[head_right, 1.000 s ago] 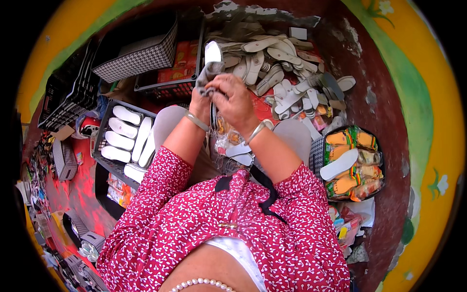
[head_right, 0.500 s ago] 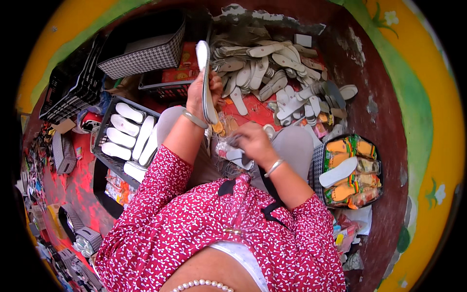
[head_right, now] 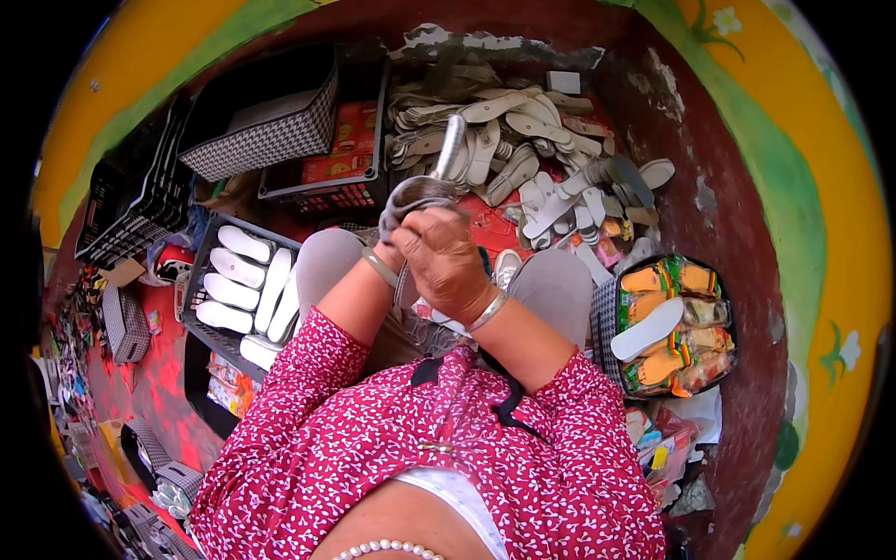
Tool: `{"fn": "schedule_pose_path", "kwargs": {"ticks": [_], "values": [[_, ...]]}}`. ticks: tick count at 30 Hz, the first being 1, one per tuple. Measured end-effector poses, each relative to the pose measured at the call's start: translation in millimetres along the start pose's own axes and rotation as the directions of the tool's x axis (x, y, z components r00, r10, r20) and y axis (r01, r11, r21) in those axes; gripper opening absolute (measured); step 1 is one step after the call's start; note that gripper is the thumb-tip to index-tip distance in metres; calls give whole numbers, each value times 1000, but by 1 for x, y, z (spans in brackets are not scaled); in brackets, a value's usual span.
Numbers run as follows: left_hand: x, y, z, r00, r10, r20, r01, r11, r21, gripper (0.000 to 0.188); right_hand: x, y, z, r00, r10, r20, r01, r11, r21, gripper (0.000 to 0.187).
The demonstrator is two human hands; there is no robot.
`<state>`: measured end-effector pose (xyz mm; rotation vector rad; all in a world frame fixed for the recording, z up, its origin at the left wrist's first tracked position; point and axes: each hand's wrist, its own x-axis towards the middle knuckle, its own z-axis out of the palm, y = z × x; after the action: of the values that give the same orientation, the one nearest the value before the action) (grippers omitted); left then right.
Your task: The person picks up individual shoe insoles from a pile, aligns them into pairs, and places them neatly into a plastic crate.
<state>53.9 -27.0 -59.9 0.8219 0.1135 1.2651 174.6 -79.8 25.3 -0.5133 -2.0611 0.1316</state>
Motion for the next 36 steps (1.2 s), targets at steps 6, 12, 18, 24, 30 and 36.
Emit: {"fn": "schedule_pose_path", "kwargs": {"ticks": [6,12,18,24,30,36], "values": [[-6,12,62,867,-284,-409,332,942,50,22,40,31,-27,970,123,-208,-147,984,-105,26],[-2,5,55,893,-238,-382,349,902,255,28,59,74,-46,781,625,21,-551,672,495,18],[-5,14,49,911,-260,-319,343,908,239,29,48,57,-35,940,222,-260,-219,975,40,18],[-5,3,48,926,-146,-349,238,942,238,29,37,54,-37,957,105,-272,-150,977,-153,23],[-2,0,32,924,-36,-380,146,953,264,26,27,47,-29,969,40,-244,-100,965,-241,22],[1,14,-4,900,-25,-434,-85,969,-233,25,-4,10,7,966,161,202,-218,928,303,25]]}}
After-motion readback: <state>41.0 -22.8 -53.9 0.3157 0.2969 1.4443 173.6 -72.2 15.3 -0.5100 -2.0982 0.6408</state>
